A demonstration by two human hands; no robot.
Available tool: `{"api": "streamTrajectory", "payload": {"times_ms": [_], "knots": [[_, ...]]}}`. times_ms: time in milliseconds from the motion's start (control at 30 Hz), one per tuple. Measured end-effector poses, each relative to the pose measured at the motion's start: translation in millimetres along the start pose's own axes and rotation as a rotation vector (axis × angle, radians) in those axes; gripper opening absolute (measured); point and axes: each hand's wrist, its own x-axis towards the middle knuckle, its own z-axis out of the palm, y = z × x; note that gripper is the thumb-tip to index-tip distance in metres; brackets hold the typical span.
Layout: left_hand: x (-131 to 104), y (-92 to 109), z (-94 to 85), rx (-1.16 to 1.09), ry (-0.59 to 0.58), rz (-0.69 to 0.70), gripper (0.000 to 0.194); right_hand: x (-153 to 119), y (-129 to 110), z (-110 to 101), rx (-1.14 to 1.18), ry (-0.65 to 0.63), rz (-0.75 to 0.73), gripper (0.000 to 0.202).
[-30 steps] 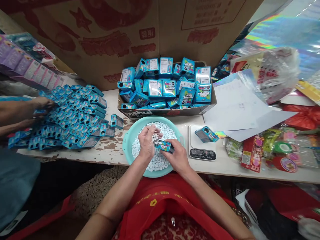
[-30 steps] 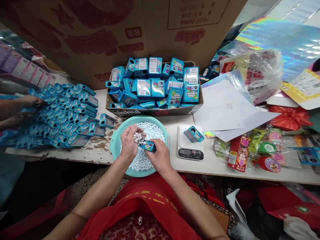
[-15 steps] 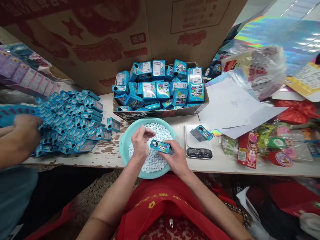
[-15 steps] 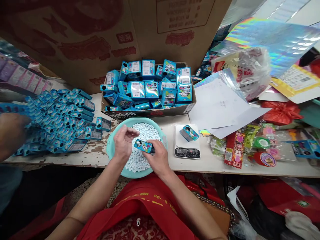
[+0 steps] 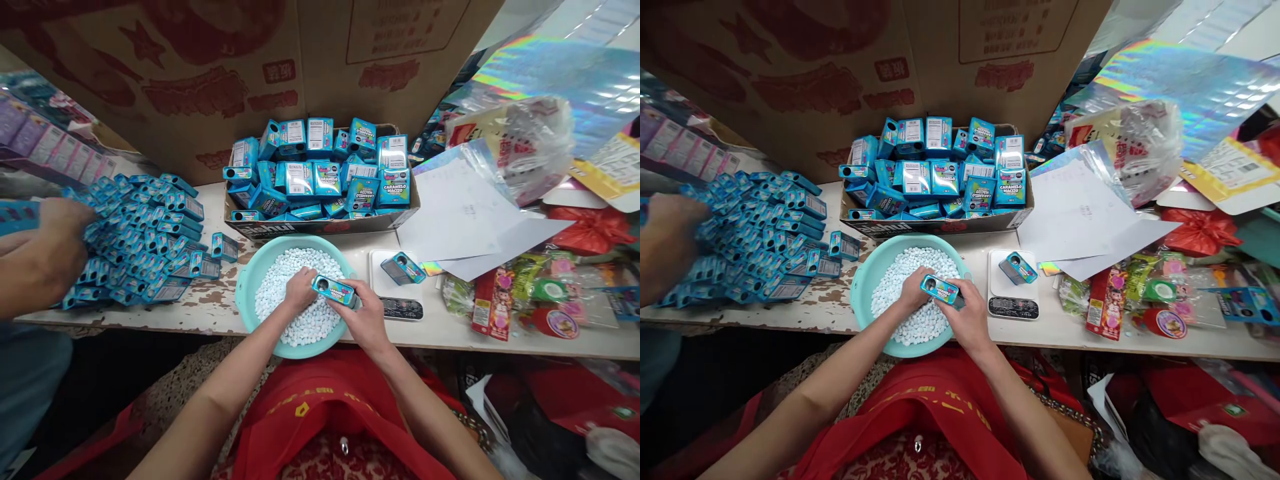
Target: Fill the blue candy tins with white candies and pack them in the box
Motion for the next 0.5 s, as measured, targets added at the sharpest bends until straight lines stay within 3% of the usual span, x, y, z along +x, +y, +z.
{"api": "streamTrajectory", "payload": {"times_ms": [100,233,333,500], "knots": [[-11,-8,-13.0,-0.252,0.112,-0.183,0.016,2,2,5,-0.029,-0.006,0.034,0.029],[-26,4,-44.0,-0.936,0.242,-0.368,0.032,3,6,13,-0.082,-0.061,0.043,0.026],[-36,29,-70.3,-1.324,0.26,-0.349,0.031,3,10,23,-0.143,-0.112,0.022,0.027],[-39,56,-90.0,-1.528,0.312,-0.295,0.025,4,3,38,-0.174,-0.175,-0.045,0.022]]}}
